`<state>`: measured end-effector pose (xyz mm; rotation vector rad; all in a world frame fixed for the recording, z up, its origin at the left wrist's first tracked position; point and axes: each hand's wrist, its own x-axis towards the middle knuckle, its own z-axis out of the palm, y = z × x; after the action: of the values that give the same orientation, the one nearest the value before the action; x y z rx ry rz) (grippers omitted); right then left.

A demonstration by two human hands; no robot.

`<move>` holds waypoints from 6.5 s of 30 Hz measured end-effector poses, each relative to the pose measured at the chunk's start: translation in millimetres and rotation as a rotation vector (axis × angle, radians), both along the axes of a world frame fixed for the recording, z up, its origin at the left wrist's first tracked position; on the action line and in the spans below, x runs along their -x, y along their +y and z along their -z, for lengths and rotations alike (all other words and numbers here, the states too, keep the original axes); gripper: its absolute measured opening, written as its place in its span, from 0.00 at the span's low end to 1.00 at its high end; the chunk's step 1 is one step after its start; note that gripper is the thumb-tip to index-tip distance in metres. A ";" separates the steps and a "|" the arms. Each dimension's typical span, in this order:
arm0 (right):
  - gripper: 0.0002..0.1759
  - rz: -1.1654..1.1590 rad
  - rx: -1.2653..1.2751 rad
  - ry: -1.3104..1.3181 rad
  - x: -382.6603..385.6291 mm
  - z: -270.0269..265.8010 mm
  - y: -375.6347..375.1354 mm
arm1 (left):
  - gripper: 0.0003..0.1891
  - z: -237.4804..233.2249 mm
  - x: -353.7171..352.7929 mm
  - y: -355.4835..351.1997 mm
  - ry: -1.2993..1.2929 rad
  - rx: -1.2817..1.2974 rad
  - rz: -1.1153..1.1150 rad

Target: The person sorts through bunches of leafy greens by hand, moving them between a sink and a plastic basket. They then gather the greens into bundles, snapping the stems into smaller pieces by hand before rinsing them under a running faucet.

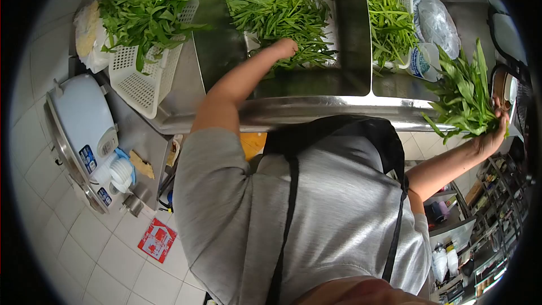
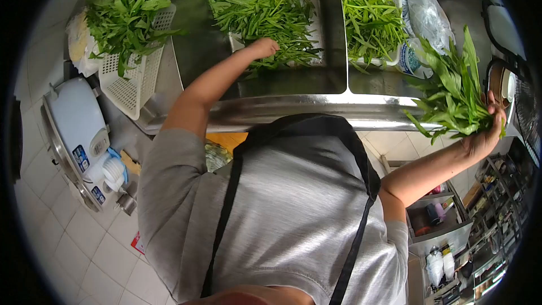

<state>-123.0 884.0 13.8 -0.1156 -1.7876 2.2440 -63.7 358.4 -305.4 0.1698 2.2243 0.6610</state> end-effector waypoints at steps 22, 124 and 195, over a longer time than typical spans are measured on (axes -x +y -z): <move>0.07 0.180 -0.013 0.086 -82.5 -30.2 -9.6 | 0.17 76.4 -14.8 100.0 0.119 0.231 0.349; 0.12 -0.455 0.226 -0.053 132.6 10.8 -259.7 | 0.16 -300.5 63.0 -30.3 0.900 -1.562 -1.406; 0.09 -0.192 0.414 -0.211 53.3 52.4 -286.8 | 0.17 -314.4 88.8 2.0 0.499 -1.860 -1.412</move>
<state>-176.3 597.2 -38.6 -0.2805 -1.4493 2.8090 -152.5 360.4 9.0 -0.4411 0.9083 3.4332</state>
